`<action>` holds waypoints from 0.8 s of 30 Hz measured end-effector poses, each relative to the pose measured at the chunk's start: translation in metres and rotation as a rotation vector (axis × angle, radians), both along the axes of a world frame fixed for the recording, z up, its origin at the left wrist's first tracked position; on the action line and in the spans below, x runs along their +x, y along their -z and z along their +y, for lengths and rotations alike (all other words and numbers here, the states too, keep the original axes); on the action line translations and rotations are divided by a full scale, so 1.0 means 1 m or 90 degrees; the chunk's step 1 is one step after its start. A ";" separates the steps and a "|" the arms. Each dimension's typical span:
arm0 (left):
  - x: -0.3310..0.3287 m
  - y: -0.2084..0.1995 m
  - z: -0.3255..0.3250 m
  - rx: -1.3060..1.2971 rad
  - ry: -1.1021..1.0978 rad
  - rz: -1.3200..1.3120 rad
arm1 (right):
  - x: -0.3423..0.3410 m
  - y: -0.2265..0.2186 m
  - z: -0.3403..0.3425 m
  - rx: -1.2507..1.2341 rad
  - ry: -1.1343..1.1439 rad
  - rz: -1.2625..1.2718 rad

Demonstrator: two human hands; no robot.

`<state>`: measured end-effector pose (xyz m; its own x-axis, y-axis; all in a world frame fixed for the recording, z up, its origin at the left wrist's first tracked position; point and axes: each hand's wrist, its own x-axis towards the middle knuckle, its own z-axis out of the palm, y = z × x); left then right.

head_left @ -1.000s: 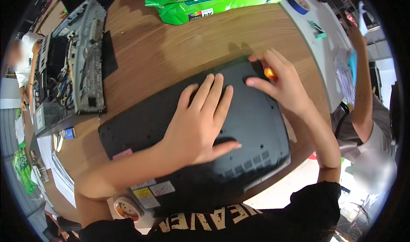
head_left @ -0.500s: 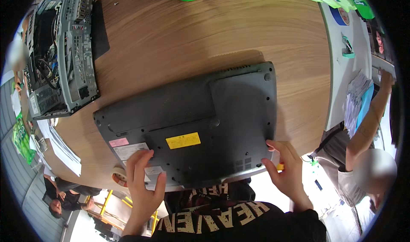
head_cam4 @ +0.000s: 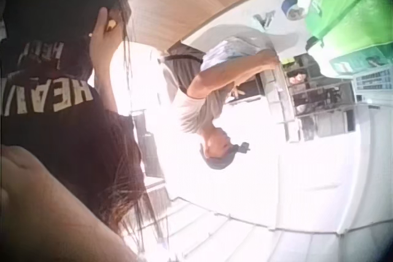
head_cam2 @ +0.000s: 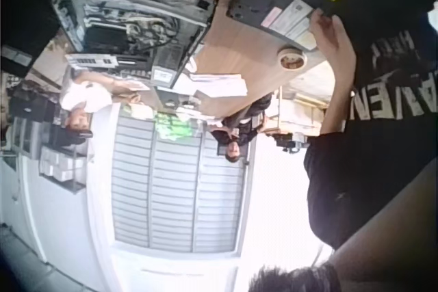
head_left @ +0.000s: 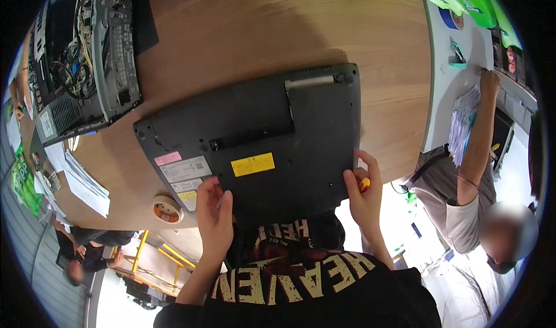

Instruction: The person uses a screwdriver to tighten screws on the internal components and the outer bottom casing of a laptop, then places the casing back onto the base.

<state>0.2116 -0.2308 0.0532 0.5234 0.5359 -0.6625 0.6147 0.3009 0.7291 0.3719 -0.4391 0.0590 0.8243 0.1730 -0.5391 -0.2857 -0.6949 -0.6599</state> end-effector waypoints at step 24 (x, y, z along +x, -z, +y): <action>0.015 0.007 0.008 0.062 -0.052 0.084 | 0.016 0.006 0.013 -0.036 -0.121 -0.058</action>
